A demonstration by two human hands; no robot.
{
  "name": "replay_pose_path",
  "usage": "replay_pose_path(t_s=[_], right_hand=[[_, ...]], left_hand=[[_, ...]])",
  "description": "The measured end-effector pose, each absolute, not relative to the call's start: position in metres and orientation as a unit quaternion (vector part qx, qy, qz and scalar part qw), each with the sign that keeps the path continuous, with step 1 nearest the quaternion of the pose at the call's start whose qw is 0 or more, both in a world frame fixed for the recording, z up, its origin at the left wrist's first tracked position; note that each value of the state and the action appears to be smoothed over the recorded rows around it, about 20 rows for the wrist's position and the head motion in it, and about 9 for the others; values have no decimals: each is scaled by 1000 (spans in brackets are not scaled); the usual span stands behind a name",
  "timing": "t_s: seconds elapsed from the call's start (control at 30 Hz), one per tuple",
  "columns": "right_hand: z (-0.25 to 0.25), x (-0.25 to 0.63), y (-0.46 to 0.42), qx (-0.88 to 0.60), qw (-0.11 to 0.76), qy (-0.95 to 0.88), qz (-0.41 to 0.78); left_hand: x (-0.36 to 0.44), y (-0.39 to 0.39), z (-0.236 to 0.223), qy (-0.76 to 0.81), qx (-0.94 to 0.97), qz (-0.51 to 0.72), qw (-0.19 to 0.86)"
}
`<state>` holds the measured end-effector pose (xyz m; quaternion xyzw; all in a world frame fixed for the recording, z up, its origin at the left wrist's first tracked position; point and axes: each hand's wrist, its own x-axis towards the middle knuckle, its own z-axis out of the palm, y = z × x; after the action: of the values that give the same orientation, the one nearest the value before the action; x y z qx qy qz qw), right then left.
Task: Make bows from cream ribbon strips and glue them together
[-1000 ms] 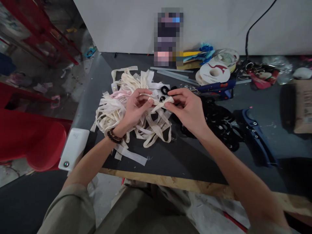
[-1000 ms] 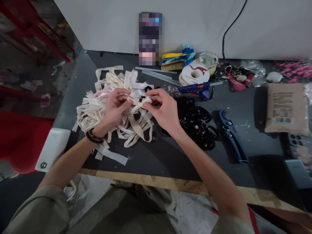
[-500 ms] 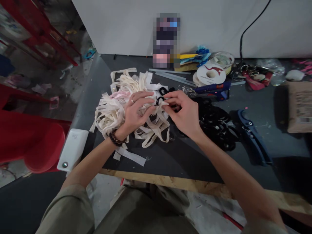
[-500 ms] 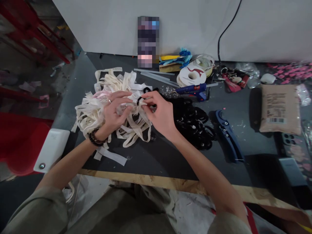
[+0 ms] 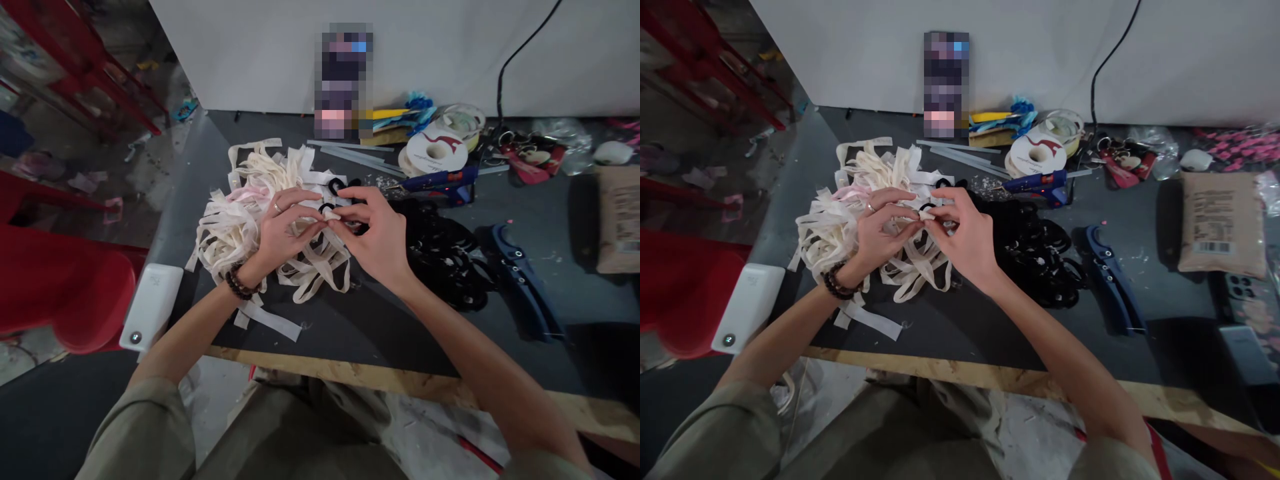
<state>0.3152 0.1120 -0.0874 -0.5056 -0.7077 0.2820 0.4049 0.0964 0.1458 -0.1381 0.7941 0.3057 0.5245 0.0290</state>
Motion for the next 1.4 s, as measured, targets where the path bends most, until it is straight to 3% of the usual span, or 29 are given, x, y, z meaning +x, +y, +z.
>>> replay_pose_path(t_s=[0.33, 1.07, 1.4], right_hand=[[-89, 309, 111, -488, 455, -644, 373], [-95, 307, 114, -482, 475, -629, 384], [-103, 303, 114, -491, 468, -608, 412]], left_hand=[[94, 145, -137, 343, 781, 511, 106], [96, 142, -129, 349, 789, 487, 136], [100, 142, -130, 350, 776, 485, 201]])
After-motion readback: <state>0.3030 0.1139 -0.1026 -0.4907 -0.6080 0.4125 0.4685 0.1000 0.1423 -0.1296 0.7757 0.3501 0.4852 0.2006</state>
